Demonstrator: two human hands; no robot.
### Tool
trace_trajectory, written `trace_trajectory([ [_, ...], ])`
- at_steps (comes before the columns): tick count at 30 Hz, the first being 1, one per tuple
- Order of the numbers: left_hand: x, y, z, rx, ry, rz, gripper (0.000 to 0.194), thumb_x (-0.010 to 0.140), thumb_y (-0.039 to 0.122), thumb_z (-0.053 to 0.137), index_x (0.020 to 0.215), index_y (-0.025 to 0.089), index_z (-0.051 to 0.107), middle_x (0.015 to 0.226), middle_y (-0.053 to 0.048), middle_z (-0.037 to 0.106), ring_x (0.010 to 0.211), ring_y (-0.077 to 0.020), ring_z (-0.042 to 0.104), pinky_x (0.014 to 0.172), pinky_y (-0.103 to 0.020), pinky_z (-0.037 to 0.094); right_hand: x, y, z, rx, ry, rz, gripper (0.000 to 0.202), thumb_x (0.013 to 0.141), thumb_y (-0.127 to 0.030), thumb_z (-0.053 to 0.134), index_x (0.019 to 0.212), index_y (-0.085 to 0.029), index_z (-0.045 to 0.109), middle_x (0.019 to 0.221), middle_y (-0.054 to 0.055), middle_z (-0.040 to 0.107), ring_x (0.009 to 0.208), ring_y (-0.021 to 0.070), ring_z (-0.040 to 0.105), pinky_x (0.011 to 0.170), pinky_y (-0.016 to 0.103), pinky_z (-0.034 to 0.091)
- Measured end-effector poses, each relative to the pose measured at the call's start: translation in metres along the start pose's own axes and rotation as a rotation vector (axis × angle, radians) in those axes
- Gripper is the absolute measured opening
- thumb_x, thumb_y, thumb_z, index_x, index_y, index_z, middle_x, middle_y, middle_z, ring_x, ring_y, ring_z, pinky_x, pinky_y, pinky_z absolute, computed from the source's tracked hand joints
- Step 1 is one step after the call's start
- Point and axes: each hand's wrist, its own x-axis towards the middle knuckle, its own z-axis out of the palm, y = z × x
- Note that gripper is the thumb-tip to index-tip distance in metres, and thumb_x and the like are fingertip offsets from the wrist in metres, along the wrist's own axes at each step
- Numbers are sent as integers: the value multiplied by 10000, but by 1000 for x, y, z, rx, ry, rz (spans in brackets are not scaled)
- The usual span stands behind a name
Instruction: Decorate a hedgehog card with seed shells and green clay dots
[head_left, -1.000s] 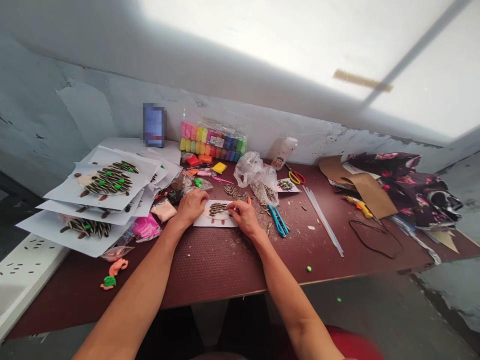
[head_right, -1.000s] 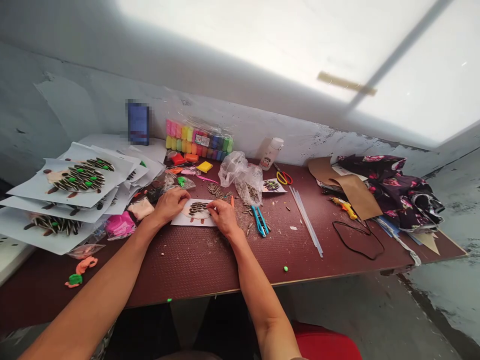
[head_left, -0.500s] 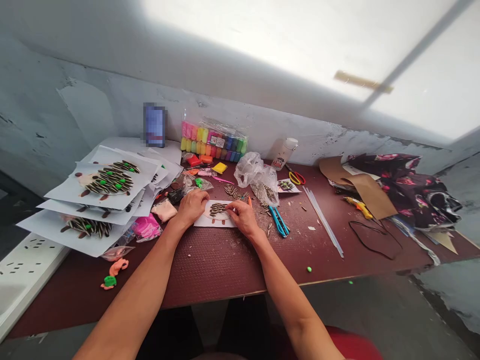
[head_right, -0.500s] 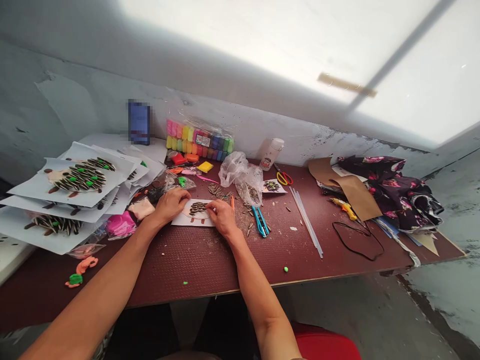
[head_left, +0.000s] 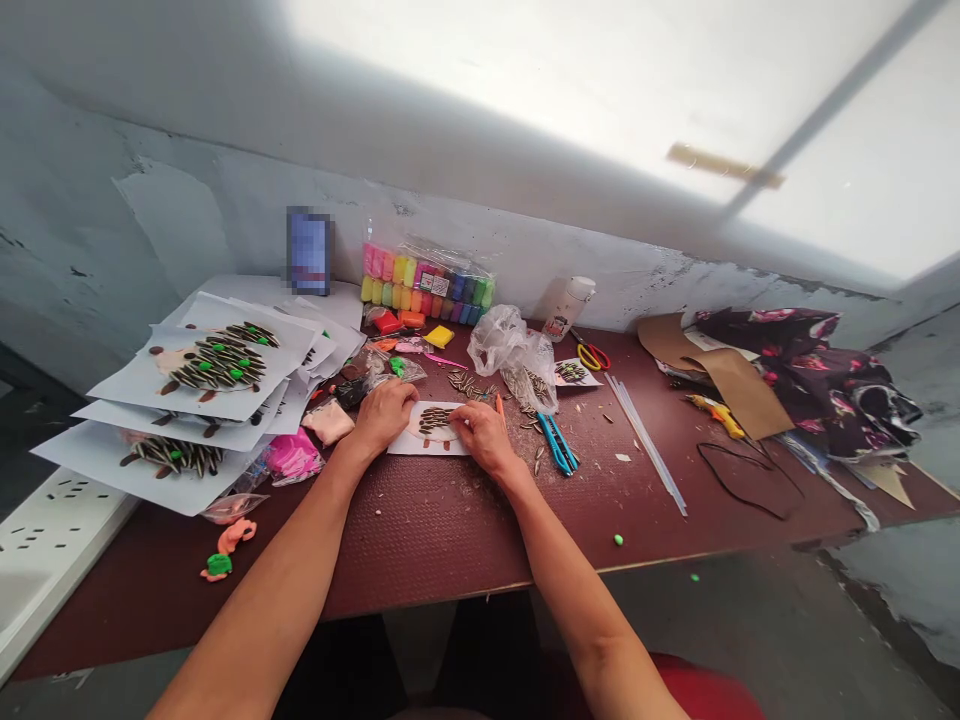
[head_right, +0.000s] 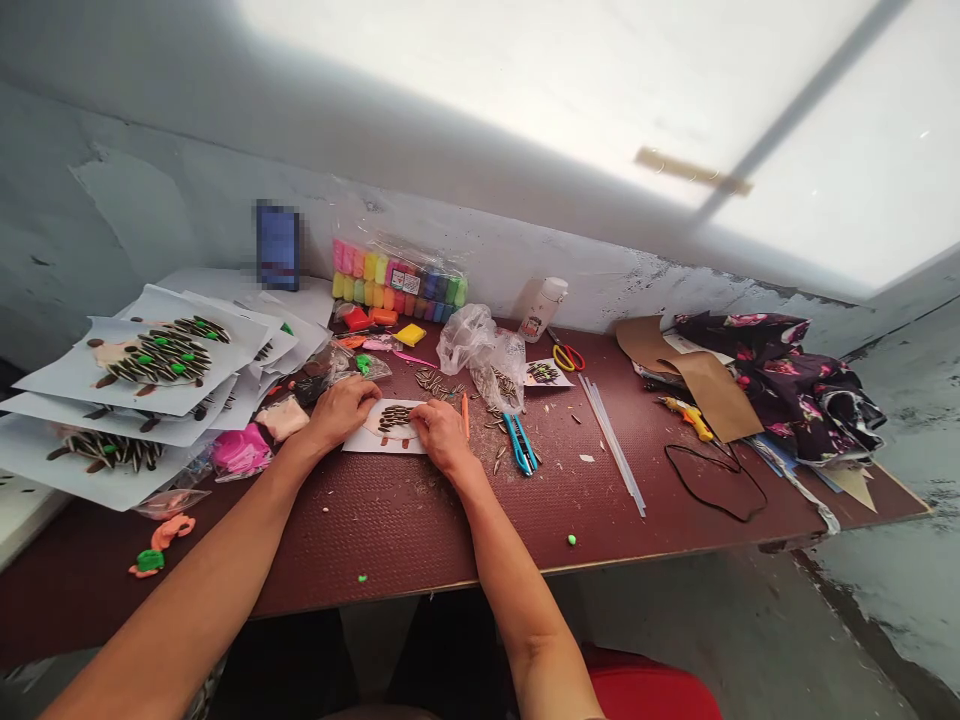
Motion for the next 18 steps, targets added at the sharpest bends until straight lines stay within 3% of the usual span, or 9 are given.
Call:
trace_trajectory([
  [4, 0, 0, 0, 3, -5, 0, 259, 884, 158, 491, 911, 195, 746, 945, -95, 693, 941, -254, 639, 827, -346, 503, -2, -4, -3, -19, 5, -7, 182, 931, -185, 587, 921, -236, 761, 874, 44, 688, 910, 185, 618, 973, 340, 407],
  [9, 0, 2, -3, 14, -22, -18, 246, 894, 169, 498, 912, 191, 742, 952, -99, 687, 965, -258, 640, 822, -338, 500, -3, 1, -9, 6, 122, 21, 155, 909, -179, 589, 853, -225, 727, 857, 11, 682, 816, 157, 618, 1112, 418, 323],
  [13, 0, 4, -5, 15, -34, -42, 265, 887, 157, 488, 936, 192, 745, 969, -98, 685, 971, -257, 642, 832, -342, 503, -3, 10, -13, 38, 182, 77, 177, 871, -145, 569, 779, -212, 704, 766, 6, 662, 751, 157, 602, 1032, 358, 408],
  [18, -1, 4, -5, 4, -41, -54, 269, 892, 168, 489, 949, 191, 750, 976, -102, 676, 979, -258, 641, 847, -344, 504, -4, 16, -18, 100, 129, 149, 158, 835, -161, 582, 775, -218, 717, 729, -4, 669, 685, 154, 581, 826, 289, 470],
])
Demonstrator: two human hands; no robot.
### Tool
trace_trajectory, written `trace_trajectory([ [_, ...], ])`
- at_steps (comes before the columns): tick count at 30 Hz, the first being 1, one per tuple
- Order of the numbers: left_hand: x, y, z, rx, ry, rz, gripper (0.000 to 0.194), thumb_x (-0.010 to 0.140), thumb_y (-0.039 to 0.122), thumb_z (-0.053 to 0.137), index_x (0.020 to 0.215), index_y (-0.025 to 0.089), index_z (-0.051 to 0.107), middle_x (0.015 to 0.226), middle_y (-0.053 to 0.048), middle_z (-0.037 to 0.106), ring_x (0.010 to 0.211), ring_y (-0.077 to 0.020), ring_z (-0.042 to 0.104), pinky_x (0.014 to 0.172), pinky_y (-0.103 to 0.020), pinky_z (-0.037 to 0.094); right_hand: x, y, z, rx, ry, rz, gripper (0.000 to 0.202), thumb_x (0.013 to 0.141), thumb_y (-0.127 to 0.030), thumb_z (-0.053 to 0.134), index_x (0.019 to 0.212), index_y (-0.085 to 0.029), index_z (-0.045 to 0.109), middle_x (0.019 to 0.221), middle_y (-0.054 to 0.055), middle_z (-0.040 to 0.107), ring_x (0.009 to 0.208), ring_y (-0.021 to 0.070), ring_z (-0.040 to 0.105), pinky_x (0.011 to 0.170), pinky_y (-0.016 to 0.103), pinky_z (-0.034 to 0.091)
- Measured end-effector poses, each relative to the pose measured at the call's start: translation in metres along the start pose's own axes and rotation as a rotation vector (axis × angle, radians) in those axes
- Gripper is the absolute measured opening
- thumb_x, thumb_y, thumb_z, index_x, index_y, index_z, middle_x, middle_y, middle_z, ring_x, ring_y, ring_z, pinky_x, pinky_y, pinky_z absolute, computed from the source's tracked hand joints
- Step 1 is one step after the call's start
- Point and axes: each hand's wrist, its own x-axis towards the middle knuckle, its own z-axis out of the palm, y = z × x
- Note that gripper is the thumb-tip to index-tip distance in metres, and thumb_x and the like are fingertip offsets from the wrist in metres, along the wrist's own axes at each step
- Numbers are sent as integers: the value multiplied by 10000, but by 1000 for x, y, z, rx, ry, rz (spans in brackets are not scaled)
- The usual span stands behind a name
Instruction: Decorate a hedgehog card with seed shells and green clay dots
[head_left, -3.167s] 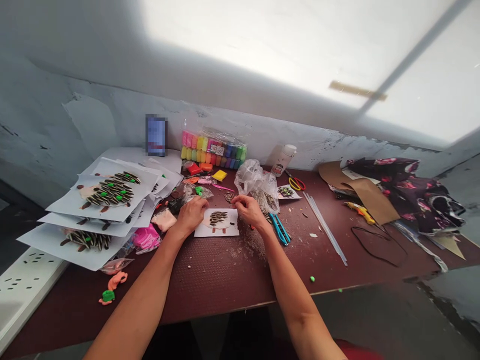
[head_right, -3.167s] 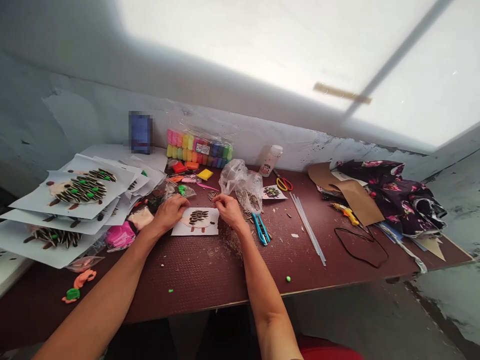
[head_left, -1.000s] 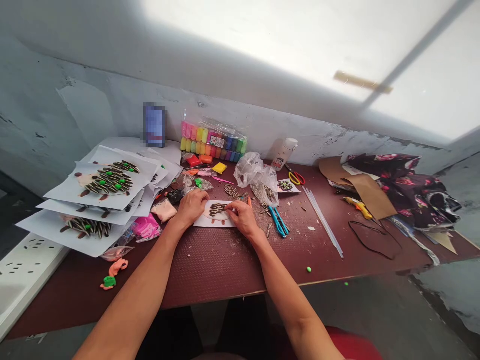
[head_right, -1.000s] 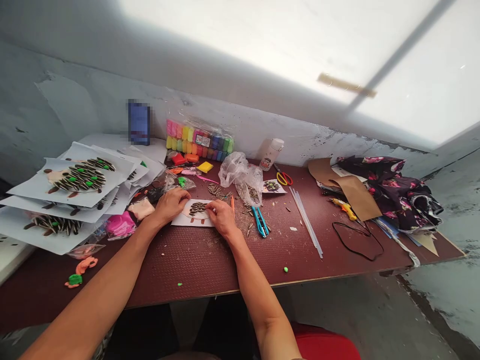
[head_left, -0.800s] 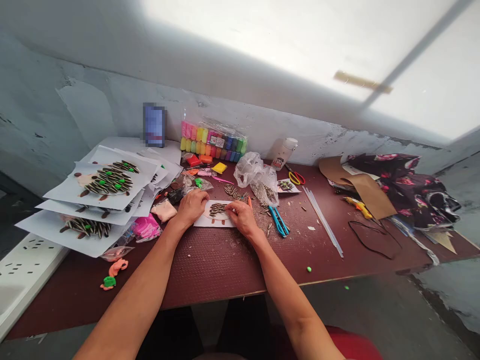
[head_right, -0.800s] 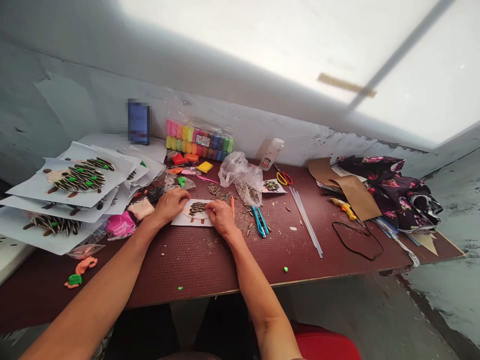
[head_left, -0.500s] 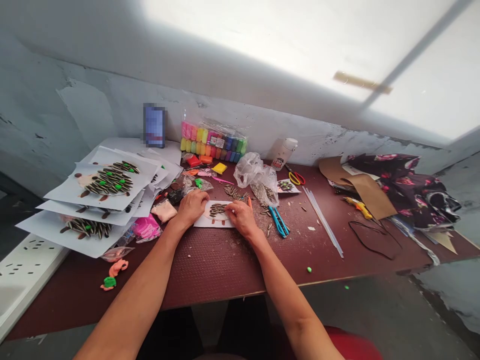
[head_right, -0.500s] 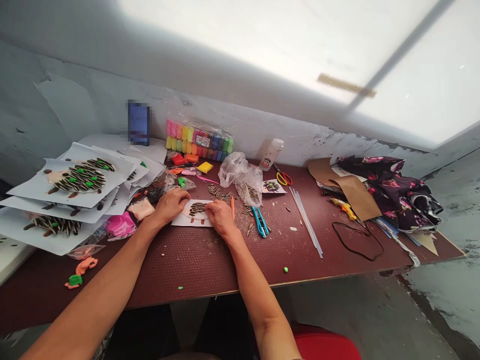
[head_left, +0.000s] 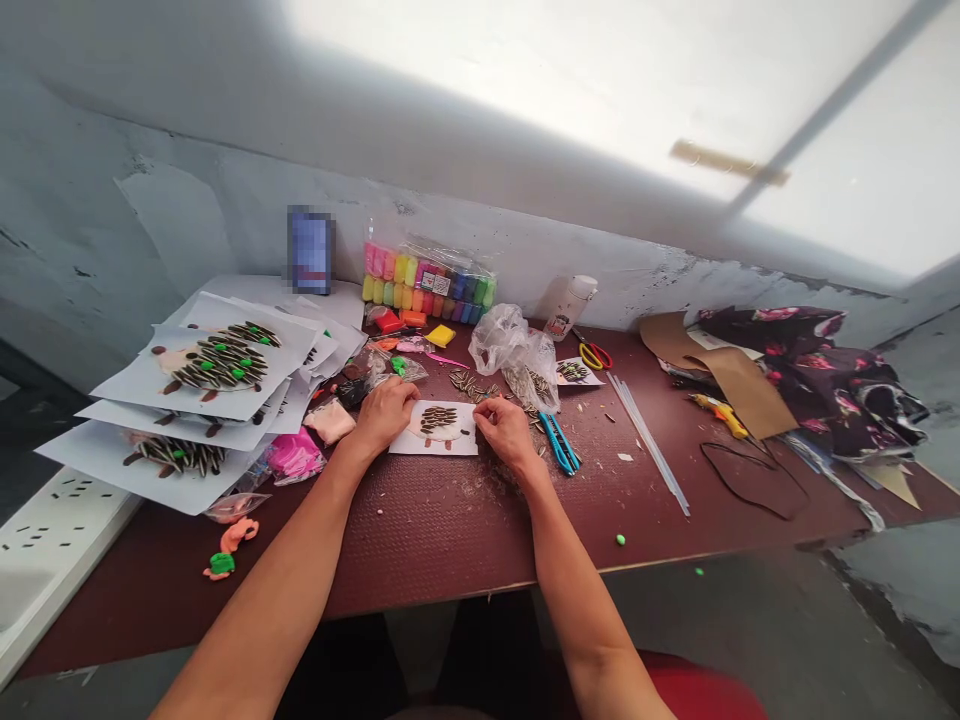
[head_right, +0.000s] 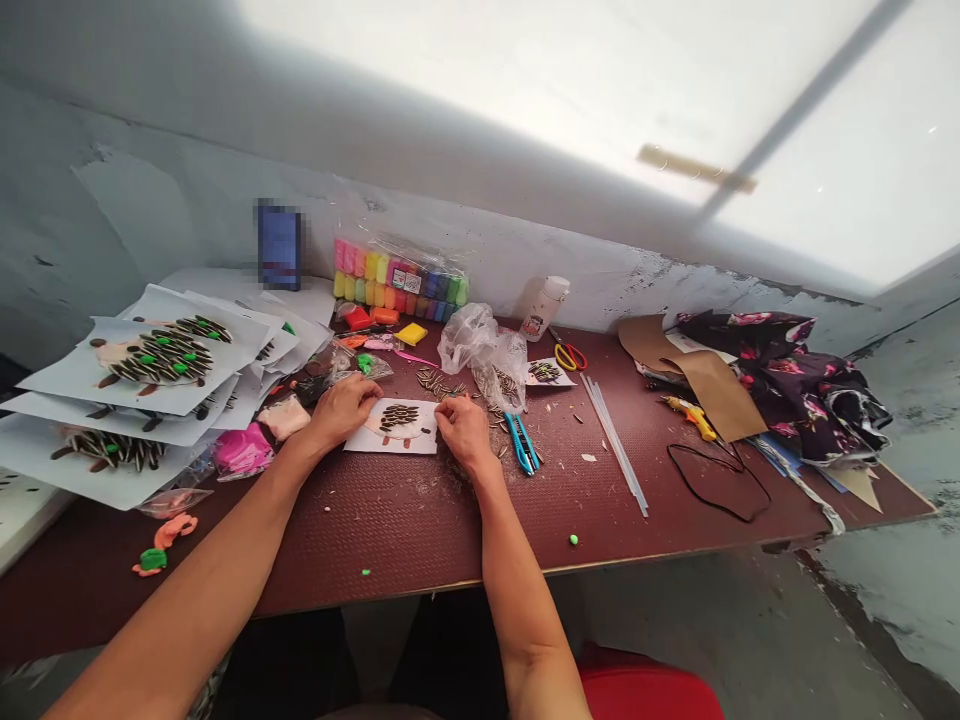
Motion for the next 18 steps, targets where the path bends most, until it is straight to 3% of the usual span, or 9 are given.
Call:
trace_trajectory([
  [4, 1, -4, 4, -12, 17, 5, 260, 886, 166, 500, 947, 193, 752, 981, -99, 673, 960, -251, 641, 843, -342, 508, 0, 3, -3, -61, 59, 54, 165, 858, -206, 580, 834, -207, 744, 800, 25, 685, 708, 157, 578, 715, 263, 440],
  [9, 3, -7, 8, -17, 31, 26, 251, 886, 171, 509, 943, 195, 753, 984, -98, 672, 942, -247, 643, 833, -340, 511, 4, 10, -1, -183, 95, 51, 204, 894, -203, 563, 885, -214, 767, 848, 48, 678, 786, 173, 586, 734, 268, 428],
  [18, 4, -6, 7, -4, 32, 29, 273, 895, 162, 489, 936, 201, 756, 977, -105, 688, 963, -265, 644, 815, -353, 512, 30, 12, 0, -308, 3, -17, 228, 905, -161, 594, 983, -232, 796, 925, 84, 669, 916, 214, 584, 805, 296, 428],
])
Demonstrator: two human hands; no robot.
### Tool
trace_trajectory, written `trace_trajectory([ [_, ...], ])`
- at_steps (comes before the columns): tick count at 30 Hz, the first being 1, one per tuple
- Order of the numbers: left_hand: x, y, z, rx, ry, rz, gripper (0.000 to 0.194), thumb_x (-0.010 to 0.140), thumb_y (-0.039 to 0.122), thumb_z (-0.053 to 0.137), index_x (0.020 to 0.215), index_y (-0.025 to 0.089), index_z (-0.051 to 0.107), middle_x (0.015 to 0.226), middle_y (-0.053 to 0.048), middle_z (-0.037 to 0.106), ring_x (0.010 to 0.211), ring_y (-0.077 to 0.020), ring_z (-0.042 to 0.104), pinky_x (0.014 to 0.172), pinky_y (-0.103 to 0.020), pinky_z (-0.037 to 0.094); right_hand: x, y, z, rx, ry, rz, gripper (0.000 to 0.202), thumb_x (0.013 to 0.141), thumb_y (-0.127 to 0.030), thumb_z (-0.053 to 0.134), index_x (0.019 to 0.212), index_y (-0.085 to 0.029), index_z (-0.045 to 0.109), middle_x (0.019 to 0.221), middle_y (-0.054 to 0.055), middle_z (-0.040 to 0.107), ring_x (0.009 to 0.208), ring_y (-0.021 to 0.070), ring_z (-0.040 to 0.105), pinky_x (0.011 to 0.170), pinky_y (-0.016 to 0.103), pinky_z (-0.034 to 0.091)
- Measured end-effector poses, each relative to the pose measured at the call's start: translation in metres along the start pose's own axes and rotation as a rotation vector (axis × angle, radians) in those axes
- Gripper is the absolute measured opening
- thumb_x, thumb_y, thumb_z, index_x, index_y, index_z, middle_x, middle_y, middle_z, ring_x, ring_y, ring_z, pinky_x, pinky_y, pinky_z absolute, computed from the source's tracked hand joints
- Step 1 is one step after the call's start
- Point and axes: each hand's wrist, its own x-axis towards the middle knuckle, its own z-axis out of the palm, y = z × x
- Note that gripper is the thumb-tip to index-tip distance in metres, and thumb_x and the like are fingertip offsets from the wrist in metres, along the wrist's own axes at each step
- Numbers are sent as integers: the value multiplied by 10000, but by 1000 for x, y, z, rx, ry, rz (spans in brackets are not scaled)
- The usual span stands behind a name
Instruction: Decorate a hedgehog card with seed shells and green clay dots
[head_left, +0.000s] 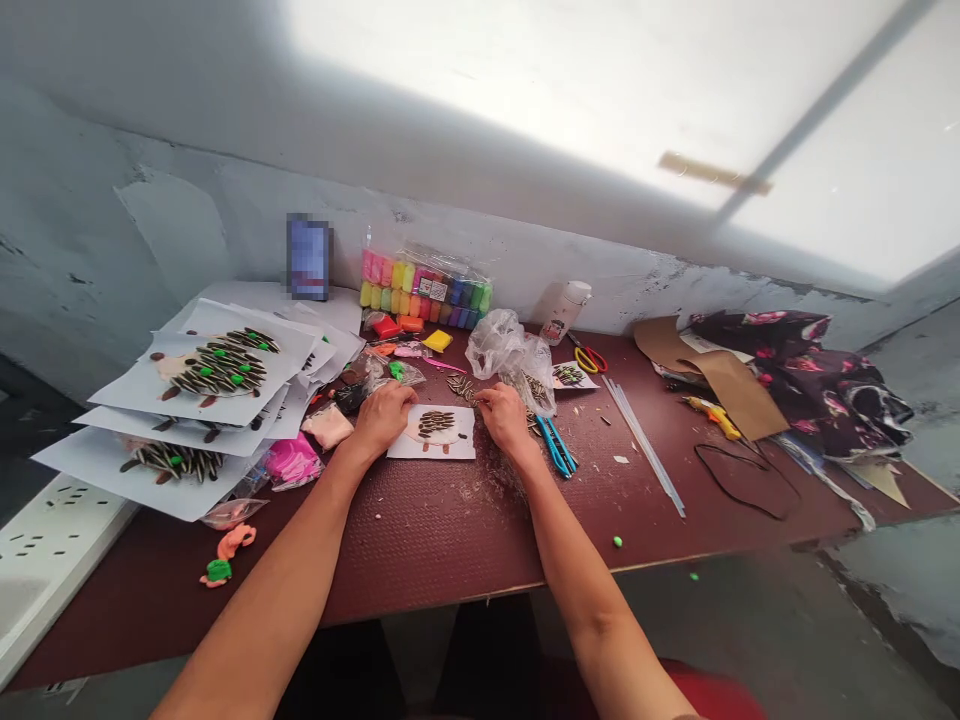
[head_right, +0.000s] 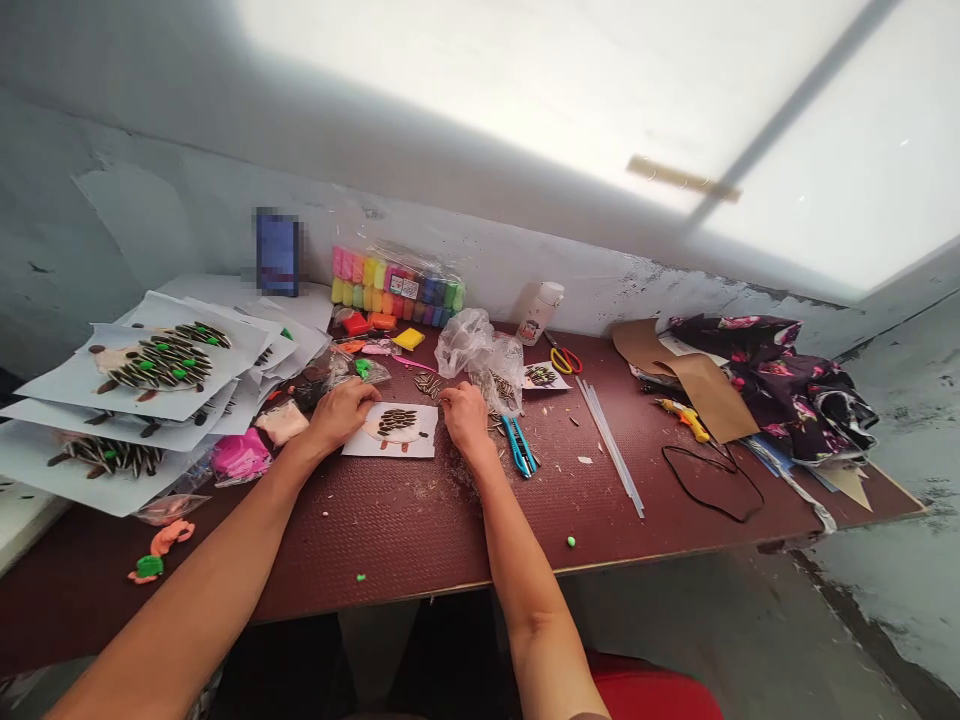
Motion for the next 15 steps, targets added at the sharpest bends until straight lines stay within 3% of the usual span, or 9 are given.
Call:
trace_trajectory([
  [10, 1, 2, 1, -7, 12, -24, 269, 899, 161, 492, 942, 216, 752, 989, -93, 684, 952, -255, 650, 792, -338, 512, 3, -5, 0, -137, -75, -42, 168, 944, -182, 573, 928, -194, 739, 986, 129, 652, 962, 253, 552, 827, 333, 414],
  [15, 0, 4, -1, 4, 2, -31, 280, 903, 163, 484, 949, 215, 754, 994, -94, 680, 952, -256, 650, 792, -336, 510, 2, -6, -1, -80, 31, -49, 223, 976, -165, 473, 990, -176, 695, 989, 120, 675, 944, 234, 570, 843, 313, 410],
])
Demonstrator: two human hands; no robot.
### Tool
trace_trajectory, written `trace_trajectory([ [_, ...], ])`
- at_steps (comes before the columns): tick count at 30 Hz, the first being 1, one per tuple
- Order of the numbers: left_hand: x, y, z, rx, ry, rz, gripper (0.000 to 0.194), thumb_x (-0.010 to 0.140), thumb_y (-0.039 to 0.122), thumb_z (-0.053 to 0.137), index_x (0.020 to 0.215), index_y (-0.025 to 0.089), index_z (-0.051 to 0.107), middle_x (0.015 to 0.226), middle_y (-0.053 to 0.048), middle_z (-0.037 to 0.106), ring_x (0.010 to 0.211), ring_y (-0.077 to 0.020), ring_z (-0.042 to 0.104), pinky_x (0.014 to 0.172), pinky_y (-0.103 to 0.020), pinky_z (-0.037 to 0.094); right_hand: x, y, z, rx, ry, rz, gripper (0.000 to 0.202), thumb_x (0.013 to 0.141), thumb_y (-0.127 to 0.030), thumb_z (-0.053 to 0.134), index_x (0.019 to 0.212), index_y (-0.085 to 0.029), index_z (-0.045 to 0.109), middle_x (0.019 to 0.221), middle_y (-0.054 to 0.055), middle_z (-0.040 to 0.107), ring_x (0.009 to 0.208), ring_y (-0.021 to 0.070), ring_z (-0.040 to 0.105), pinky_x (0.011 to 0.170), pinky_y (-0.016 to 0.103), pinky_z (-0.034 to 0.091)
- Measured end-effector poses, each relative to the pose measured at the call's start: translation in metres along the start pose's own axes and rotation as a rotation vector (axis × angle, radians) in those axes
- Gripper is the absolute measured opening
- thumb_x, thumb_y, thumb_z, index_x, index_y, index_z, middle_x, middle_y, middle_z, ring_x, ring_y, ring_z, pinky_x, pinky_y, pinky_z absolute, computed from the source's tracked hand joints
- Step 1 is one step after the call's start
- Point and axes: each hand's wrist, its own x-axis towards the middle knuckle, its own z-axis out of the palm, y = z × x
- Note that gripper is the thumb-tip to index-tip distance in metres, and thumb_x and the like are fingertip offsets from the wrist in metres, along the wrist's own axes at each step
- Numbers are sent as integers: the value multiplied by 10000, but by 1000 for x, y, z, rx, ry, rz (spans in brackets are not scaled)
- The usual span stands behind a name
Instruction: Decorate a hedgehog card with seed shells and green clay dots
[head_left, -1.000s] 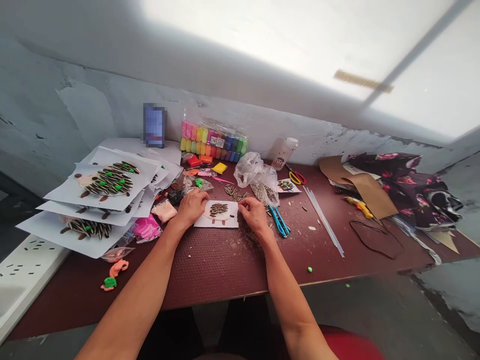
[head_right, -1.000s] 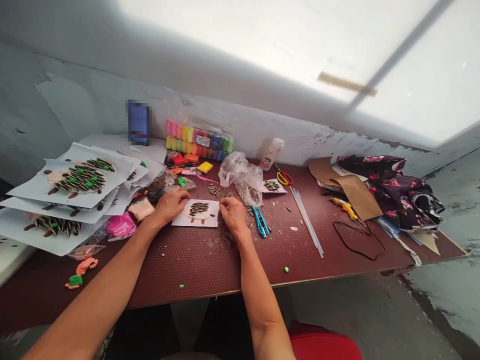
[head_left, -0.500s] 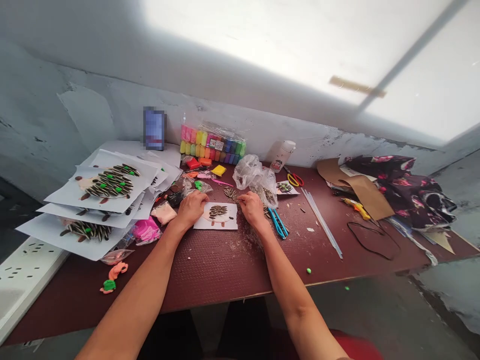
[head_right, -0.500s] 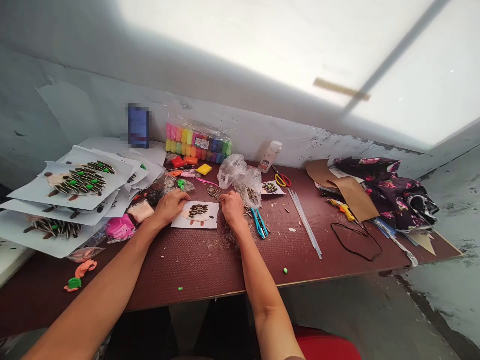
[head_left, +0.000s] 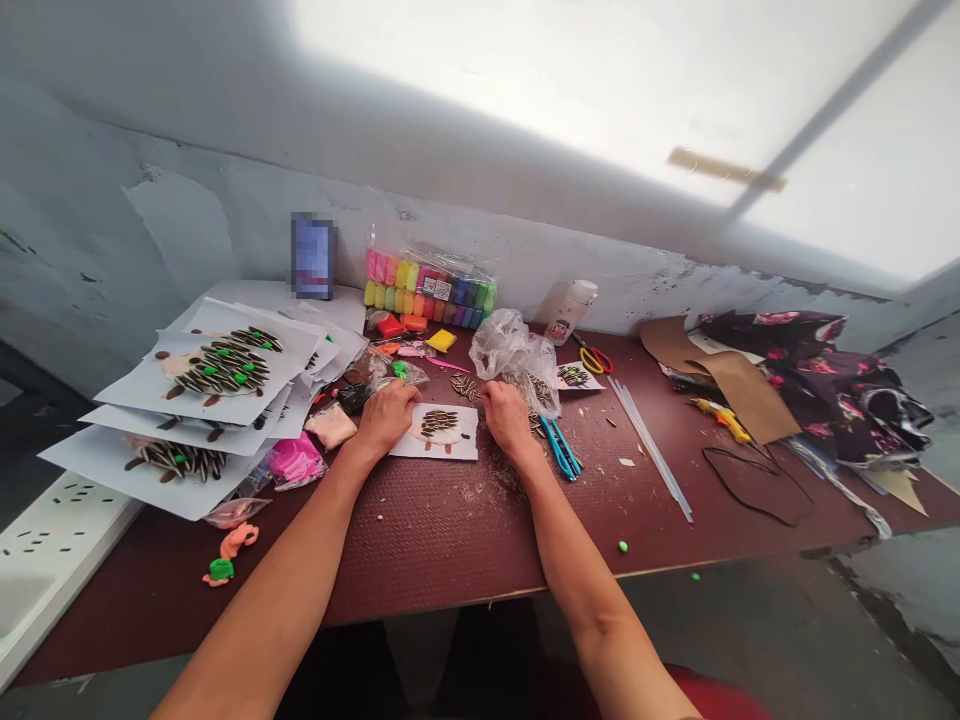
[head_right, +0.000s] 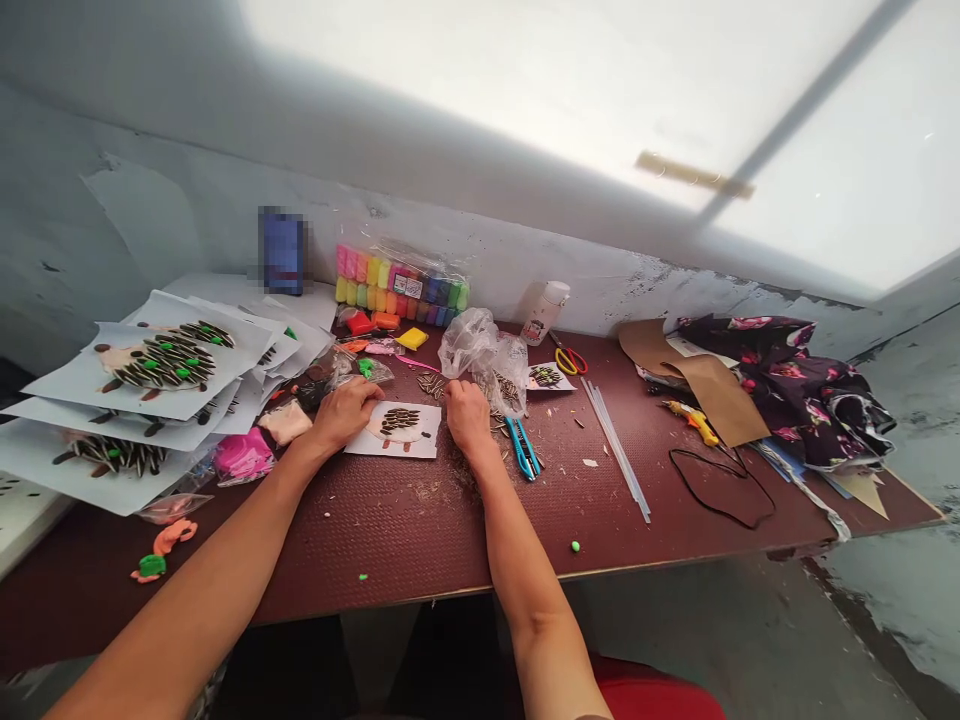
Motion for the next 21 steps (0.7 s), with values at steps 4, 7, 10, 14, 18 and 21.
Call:
trace_trajectory([
  [4, -1, 3, -2, 28, -9, -17, 290, 920, 176, 468, 969, 218, 751, 1032, -91, 668, 961, -251, 651, 794, -328, 511, -5, 2, 1, 293, 89, 21, 268, 954, -188, 435, 1006, -194, 697, 924, 56, 696, 849, 186, 606, 796, 270, 428],
  [7, -2, 4, -3, 43, -10, -15, 282, 924, 180, 469, 975, 214, 744, 1044, -90, 658, 955, -244, 651, 785, -319, 509, -9, 3, 4, 502, 28, 75, 278, 893, -211, 458, 951, -182, 728, 801, 22, 692, 700, 161, 591, 712, 256, 447],
  [10, -2, 4, -3, 46, -17, -12, 285, 921, 174, 462, 972, 204, 741, 1039, -95, 656, 951, -249, 648, 776, -325, 507, -10, 4, 7, 637, -44, 136, 321, 845, -207, 463, 977, -164, 752, 789, 19, 711, 636, 143, 573, 668, 251, 458],
  [14, -2, 4, -4, 37, -34, -20, 302, 920, 175, 446, 973, 198, 742, 1026, -101, 655, 947, -257, 645, 783, -339, 508, -10, 5, 10, 776, -52, 125, 298, 813, -255, 572, 1029, -162, 755, 901, 41, 747, 720, 145, 607, 704, 254, 473],
  [18, -2, 4, -5, 39, -38, -26, 301, 926, 180, 447, 981, 200, 742, 1032, -99, 655, 959, -255, 645, 796, -336, 505, -11, 6, 10, 794, 15, 116, 217, 820, -336, 636, 903, -183, 765, 843, 33, 730, 706, 147, 586, 689, 255, 456],
  [21, -3, 4, -5, 42, -27, -20, 298, 924, 168, 449, 985, 197, 740, 1039, -98, 656, 959, -252, 645, 792, -334, 502, -13, 6, 8, 755, 33, 98, 192, 836, -338, 634, 870, -195, 757, 816, 21, 719, 687, 143, 578, 678, 251, 448],
])
